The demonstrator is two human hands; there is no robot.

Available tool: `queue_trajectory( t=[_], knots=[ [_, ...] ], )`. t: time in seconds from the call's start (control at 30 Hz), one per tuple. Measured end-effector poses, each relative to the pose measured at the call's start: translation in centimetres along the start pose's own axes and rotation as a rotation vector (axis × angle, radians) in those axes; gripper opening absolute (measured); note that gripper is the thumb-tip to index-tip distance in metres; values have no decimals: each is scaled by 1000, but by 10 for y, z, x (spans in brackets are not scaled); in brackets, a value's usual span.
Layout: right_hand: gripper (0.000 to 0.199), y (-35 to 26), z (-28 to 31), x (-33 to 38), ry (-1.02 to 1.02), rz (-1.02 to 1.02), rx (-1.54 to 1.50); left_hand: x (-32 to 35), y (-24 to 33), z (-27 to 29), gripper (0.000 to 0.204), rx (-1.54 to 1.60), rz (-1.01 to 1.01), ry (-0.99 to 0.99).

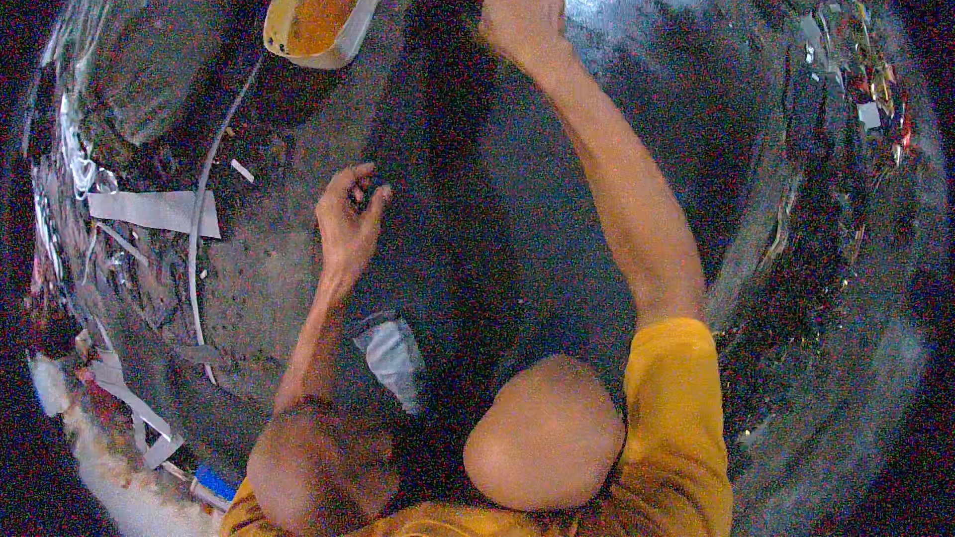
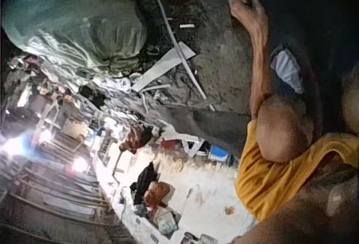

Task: The person sits on the floor and applies a yellowish liquid from a container onto black shoe parts using a brush. They handle the parts one at a time, dip the brush, and spread the liquid over the surfaces before placing the treated parts aside.

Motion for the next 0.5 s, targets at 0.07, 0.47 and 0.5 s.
queue_trajectory(
  t=[0.07,0.47,0.5],
  knots=[
    [38,-26,-13,18,-69,158,-21,2,-1,0,36,-32,-43,47],
    [53,133,-31,106,-325,498,-176,-106,-52,69,95,71,-141,269],
    [54,181,-33,144,-344,416,-130,-128,-38,64,100,27,-219,303]
  ],
)
Point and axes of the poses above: each hand's wrist, its own x-axis away from the middle knuckle, its own z-axis out of the back of the hand, y = z × x, the point moved 5 cm from there along -x, towards the middle knuckle, and after that the axes turned 6 degrees about -y, right-handed, at the moved point
